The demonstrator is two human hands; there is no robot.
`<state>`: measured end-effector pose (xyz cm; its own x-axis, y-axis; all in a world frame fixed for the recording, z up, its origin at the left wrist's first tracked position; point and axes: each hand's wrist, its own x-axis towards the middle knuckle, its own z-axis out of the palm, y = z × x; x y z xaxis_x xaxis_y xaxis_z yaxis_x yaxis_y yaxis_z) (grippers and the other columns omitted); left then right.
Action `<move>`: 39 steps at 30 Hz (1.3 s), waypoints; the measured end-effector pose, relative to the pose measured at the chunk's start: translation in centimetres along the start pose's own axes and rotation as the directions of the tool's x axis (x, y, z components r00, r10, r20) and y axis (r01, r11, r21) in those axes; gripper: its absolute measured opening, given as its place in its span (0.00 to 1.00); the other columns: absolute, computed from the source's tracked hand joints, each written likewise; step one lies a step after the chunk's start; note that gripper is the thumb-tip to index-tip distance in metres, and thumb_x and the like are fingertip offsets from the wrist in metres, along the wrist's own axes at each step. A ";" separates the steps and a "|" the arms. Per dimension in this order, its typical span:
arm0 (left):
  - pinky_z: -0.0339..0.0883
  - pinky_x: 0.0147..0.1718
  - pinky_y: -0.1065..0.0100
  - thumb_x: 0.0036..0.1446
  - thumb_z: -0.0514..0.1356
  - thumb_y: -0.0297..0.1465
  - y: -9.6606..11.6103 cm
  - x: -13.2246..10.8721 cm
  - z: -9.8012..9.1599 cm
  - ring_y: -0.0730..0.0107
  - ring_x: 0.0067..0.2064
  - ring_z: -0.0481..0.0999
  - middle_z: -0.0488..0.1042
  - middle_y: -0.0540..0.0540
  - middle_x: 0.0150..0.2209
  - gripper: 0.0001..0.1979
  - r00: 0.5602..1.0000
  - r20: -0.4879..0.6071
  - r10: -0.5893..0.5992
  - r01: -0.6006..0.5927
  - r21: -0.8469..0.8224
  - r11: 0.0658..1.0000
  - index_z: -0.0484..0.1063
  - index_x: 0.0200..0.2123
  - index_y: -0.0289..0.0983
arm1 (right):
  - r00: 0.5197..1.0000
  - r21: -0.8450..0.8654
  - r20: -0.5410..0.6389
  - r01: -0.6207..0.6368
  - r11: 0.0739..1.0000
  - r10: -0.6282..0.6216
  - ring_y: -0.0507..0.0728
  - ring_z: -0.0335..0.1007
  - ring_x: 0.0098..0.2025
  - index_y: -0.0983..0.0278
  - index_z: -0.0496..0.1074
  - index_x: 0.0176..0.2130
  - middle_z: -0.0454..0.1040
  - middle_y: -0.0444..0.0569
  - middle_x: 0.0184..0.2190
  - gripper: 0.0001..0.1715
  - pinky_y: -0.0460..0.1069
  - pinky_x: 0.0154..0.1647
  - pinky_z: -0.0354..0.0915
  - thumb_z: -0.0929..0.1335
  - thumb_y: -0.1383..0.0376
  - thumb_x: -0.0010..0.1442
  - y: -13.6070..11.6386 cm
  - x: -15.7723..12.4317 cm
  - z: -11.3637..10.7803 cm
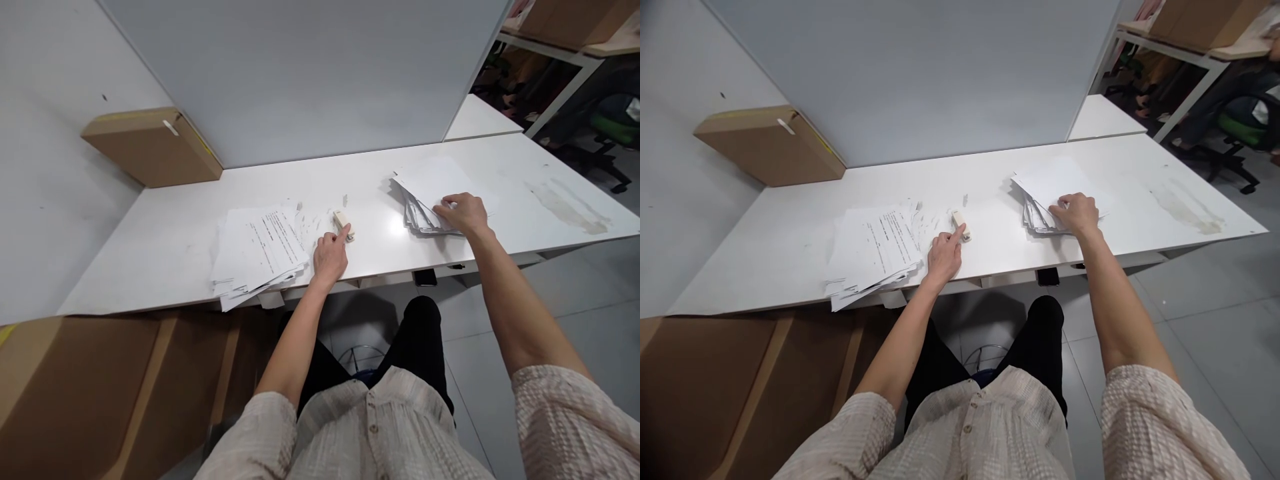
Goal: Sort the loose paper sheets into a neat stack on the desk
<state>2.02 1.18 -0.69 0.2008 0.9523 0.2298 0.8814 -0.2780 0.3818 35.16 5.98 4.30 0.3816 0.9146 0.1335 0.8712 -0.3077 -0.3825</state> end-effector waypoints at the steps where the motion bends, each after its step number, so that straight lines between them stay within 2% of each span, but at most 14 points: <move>1: 0.61 0.40 0.60 0.60 0.48 0.27 0.0 0.3 0.1 0.57 0.43 0.62 0.64 0.41 0.43 0.26 1.000 -0.004 -0.022 0.022 -0.008 1.000 0.56 0.61 0.49 | 1.000 -0.013 0.010 0.011 1.000 -0.011 0.67 0.65 0.47 0.61 0.77 0.40 0.73 0.55 0.43 0.24 0.59 0.43 0.63 0.68 0.51 0.46 -0.1 0.0 -0.1; 8: 0.59 0.41 0.57 0.58 0.48 0.24 -0.3 2.3 0.4 0.54 0.45 0.61 0.66 0.40 0.49 0.27 0.999 -0.040 -0.021 0.020 -0.006 1.000 0.56 0.60 0.46 | 0.997 -0.123 0.078 0.035 0.992 -0.025 0.68 0.63 0.48 0.63 0.73 0.47 0.70 0.57 0.48 0.31 0.58 0.40 0.63 0.67 0.50 0.47 -0.8 -0.1 -0.8; 13: 0.59 0.42 0.57 0.60 0.46 0.25 -0.3 2.1 0.2 0.54 0.47 0.61 0.65 0.41 0.53 0.27 1.000 -0.004 -0.019 0.019 0.035 0.999 0.54 0.62 0.45 | 0.986 -0.215 0.163 0.064 0.974 -0.029 0.67 0.62 0.46 0.62 0.74 0.42 0.70 0.56 0.46 0.25 0.55 0.35 0.61 0.64 0.48 0.51 -1.8 -0.4 -1.5; 17: 0.60 0.43 0.57 0.60 0.45 0.24 -0.2 1.7 -0.2 0.54 0.48 0.61 0.63 0.42 0.57 0.27 0.999 0.033 -0.033 0.031 0.067 0.997 0.52 0.62 0.44 | 0.977 -0.261 0.214 0.070 0.963 -0.013 0.66 0.60 0.49 0.61 0.73 0.42 0.69 0.55 0.48 0.24 0.55 0.36 0.60 0.62 0.49 0.55 -2.3 -0.7 -1.9; 23: 0.59 0.44 0.54 0.61 0.44 0.25 -0.4 1.9 -0.2 0.53 0.49 0.61 0.64 0.42 0.57 0.27 0.995 0.088 -0.041 0.043 -0.023 0.999 0.51 0.63 0.44 | 0.972 -0.237 0.235 0.045 0.970 0.012 0.66 0.56 0.52 0.59 0.69 0.51 0.66 0.55 0.51 0.30 0.55 0.41 0.59 0.65 0.48 0.53 -2.3 -0.5 -2.2; 27: 0.58 0.47 0.53 0.61 0.43 0.25 -0.5 1.8 -0.3 0.52 0.50 0.61 0.65 0.41 0.56 0.26 0.990 0.124 -0.068 0.086 -0.146 0.985 0.51 0.63 0.41 | 0.959 -0.258 0.276 0.014 0.966 0.060 0.67 0.57 0.50 0.61 0.69 0.51 0.65 0.57 0.50 0.31 0.56 0.41 0.59 0.66 0.48 0.51 -2.6 0.0 -2.1; 30: 0.56 0.51 0.53 0.62 0.42 0.27 -0.1 0.7 -1.5 0.54 0.53 0.61 0.64 0.38 0.56 0.26 0.986 0.154 -0.067 0.106 -0.264 0.959 0.48 0.64 0.37 | 0.959 -0.294 0.268 -0.005 0.956 0.088 0.67 0.58 0.48 0.61 0.71 0.49 0.66 0.56 0.48 0.30 0.56 0.40 0.59 0.66 0.48 0.51 -2.8 0.2 -2.0; 33: 0.54 0.53 0.54 0.63 0.41 0.29 1.0 -1.5 -3.9 0.56 0.57 0.60 0.62 0.36 0.58 0.26 0.981 0.193 -0.028 0.096 -0.351 0.932 0.44 0.64 0.35 | 0.960 -0.313 0.271 0.016 0.949 0.073 0.66 0.59 0.48 0.62 0.72 0.47 0.67 0.56 0.47 0.28 0.56 0.40 0.60 0.65 0.49 0.52 -2.9 0.4 -2.1; 36: 0.56 0.53 0.55 0.63 0.40 0.30 2.6 -3.9 -6.3 0.58 0.56 0.62 0.63 0.36 0.57 0.25 0.966 0.259 0.012 0.093 -0.391 0.916 0.46 0.64 0.36 | 0.944 -0.340 0.321 0.047 0.939 0.069 0.66 0.59 0.46 0.62 0.72 0.47 0.67 0.57 0.46 0.26 0.56 0.40 0.59 0.65 0.50 0.54 -3.1 0.5 -2.3; 39: 0.57 0.52 0.57 0.64 0.40 0.32 3.9 -5.7 -8.0 0.58 0.56 0.63 0.64 0.36 0.56 0.25 0.957 0.290 0.020 0.101 -0.395 0.913 0.49 0.63 0.35 | 0.935 -0.352 0.348 0.064 0.934 0.067 0.64 0.59 0.46 0.62 0.72 0.45 0.67 0.57 0.45 0.23 0.55 0.40 0.59 0.64 0.52 0.55 -3.4 0.3 -2.5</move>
<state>0.93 -6.38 6.65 0.3339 0.9421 -0.0323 0.6564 -0.2078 0.7252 33.04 6.63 7.93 0.3082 0.9258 -0.2188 0.9465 -0.3215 -0.0271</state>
